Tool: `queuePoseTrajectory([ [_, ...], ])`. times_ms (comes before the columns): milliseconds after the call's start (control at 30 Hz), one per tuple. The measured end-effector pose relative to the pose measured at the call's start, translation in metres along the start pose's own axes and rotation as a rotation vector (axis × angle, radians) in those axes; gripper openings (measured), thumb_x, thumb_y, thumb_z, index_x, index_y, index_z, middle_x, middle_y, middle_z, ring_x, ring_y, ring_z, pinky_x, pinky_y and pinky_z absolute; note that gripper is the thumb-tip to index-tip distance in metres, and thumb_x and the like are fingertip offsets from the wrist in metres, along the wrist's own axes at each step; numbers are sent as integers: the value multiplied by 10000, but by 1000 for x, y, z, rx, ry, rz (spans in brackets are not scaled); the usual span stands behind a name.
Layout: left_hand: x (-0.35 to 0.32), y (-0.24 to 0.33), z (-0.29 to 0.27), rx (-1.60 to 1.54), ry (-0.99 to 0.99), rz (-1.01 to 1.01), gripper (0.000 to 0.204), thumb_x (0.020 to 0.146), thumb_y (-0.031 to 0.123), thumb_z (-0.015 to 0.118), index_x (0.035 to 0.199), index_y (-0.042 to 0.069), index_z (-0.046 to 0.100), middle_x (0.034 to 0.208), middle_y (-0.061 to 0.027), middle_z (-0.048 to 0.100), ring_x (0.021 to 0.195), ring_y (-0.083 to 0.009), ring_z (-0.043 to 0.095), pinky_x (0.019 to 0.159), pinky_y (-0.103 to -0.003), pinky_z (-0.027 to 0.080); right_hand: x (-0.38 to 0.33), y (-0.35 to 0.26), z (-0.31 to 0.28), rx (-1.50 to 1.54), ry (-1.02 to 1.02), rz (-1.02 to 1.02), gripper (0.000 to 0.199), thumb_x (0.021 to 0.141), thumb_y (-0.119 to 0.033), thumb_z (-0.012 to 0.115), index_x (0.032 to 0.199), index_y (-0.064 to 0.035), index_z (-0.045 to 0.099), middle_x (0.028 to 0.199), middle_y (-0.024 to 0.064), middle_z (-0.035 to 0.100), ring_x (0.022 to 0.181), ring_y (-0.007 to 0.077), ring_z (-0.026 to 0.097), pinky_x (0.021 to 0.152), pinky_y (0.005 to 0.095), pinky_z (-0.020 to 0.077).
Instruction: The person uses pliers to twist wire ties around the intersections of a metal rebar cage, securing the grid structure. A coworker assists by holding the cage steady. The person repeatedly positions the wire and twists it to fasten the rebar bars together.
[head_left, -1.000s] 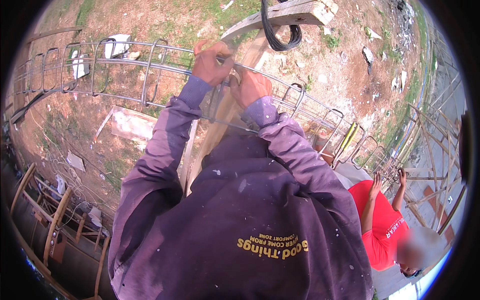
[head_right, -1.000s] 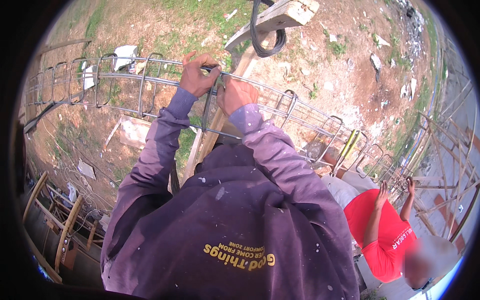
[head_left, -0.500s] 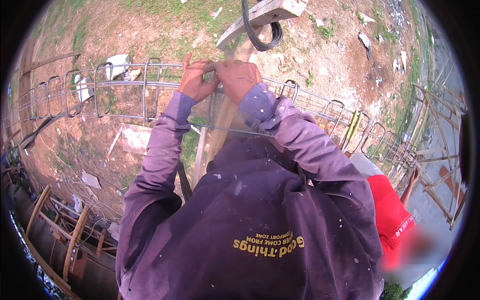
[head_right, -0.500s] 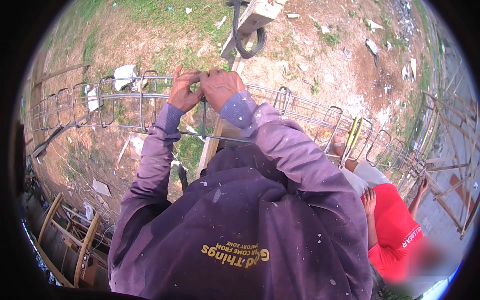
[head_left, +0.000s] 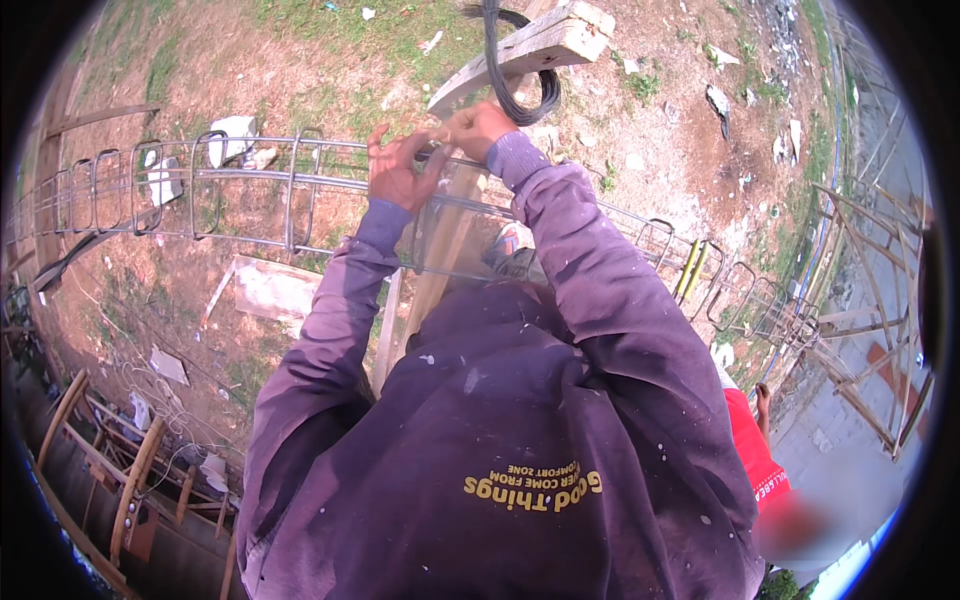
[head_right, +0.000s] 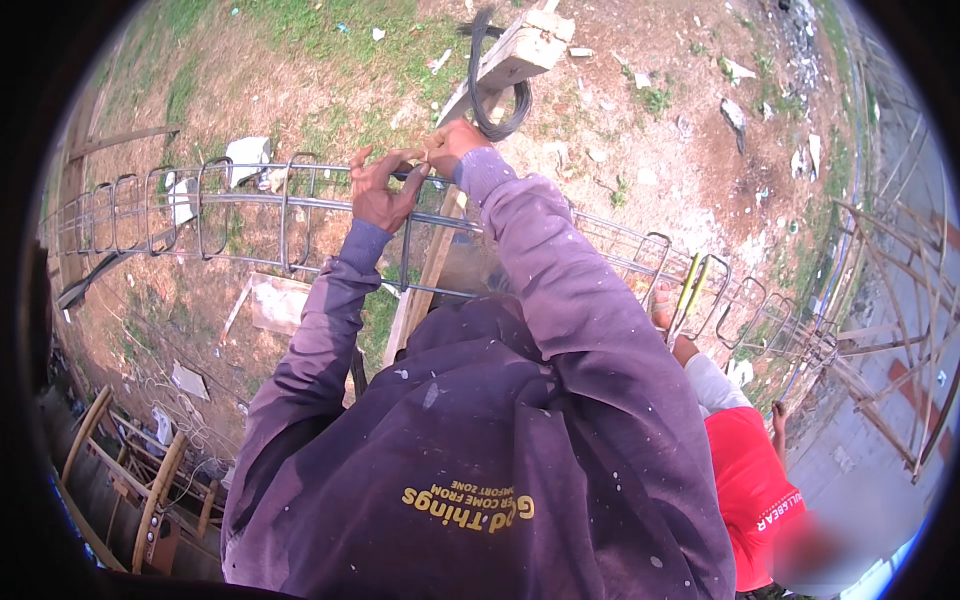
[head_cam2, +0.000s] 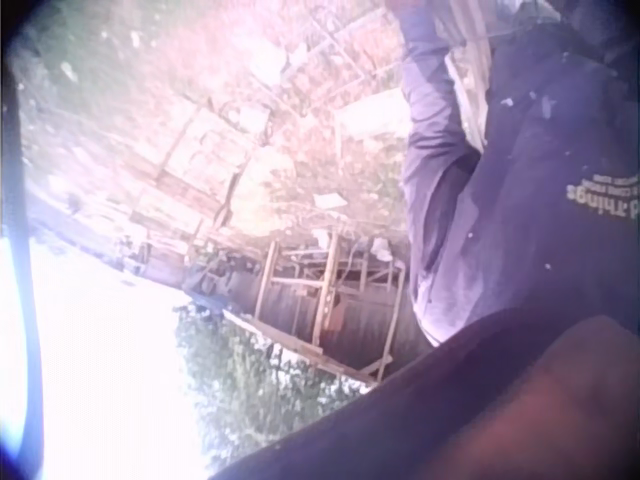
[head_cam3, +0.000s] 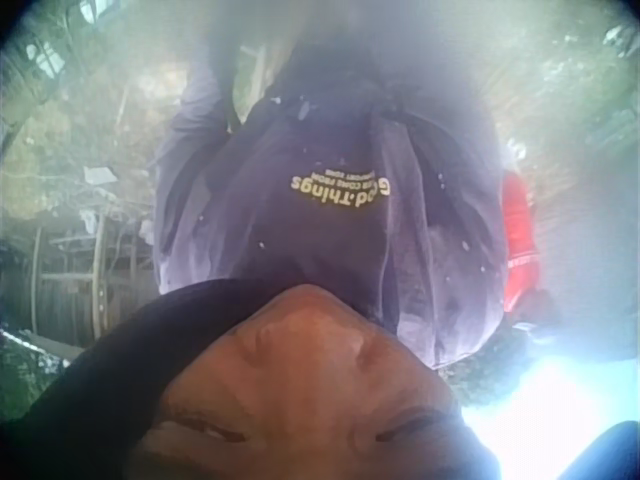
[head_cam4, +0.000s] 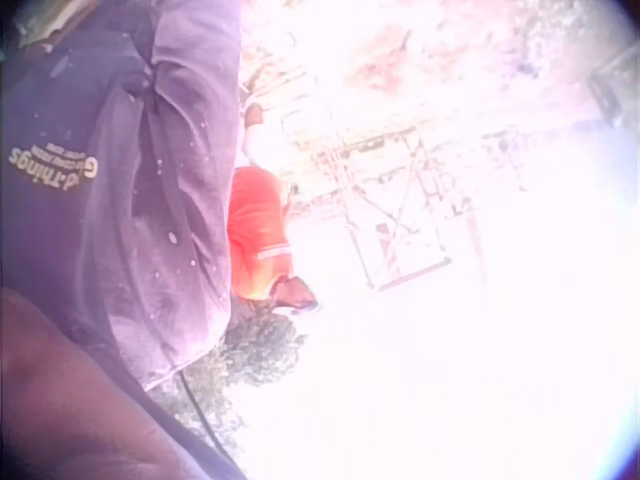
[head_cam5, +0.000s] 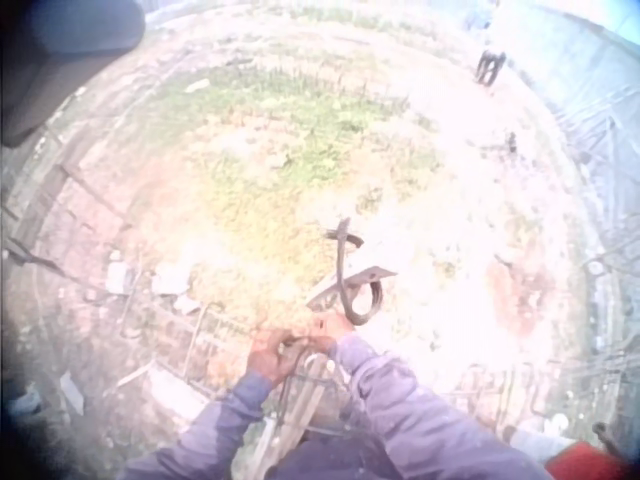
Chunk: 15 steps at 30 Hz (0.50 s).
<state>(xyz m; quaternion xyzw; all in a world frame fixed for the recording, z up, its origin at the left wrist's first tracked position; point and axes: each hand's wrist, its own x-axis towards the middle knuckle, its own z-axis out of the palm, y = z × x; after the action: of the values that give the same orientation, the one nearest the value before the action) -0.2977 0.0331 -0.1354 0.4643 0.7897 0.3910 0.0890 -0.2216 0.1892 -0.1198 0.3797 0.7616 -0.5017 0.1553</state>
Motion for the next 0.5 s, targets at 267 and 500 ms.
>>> queuePoseTrajectory([
  [267,5,-2,-1,-70,-242,-262,148,903,239,650,945,111,710,831,-29,713,825,-158,675,1084,-402,300,-66,-10,42,-384,403,-195,250,851,-248,666,984,-39,631,958,168,648,873,357,647,766,463,495],
  [500,14,-19,-34,-109,-419,114,329,859,127,622,1181,82,671,1191,-124,667,1112,-286,625,1055,-437,414,-136,46,6,-12,497,-255,272,879,-248,646,1028,-23,613,963,173,616,892,358,625,788,441,497],
])
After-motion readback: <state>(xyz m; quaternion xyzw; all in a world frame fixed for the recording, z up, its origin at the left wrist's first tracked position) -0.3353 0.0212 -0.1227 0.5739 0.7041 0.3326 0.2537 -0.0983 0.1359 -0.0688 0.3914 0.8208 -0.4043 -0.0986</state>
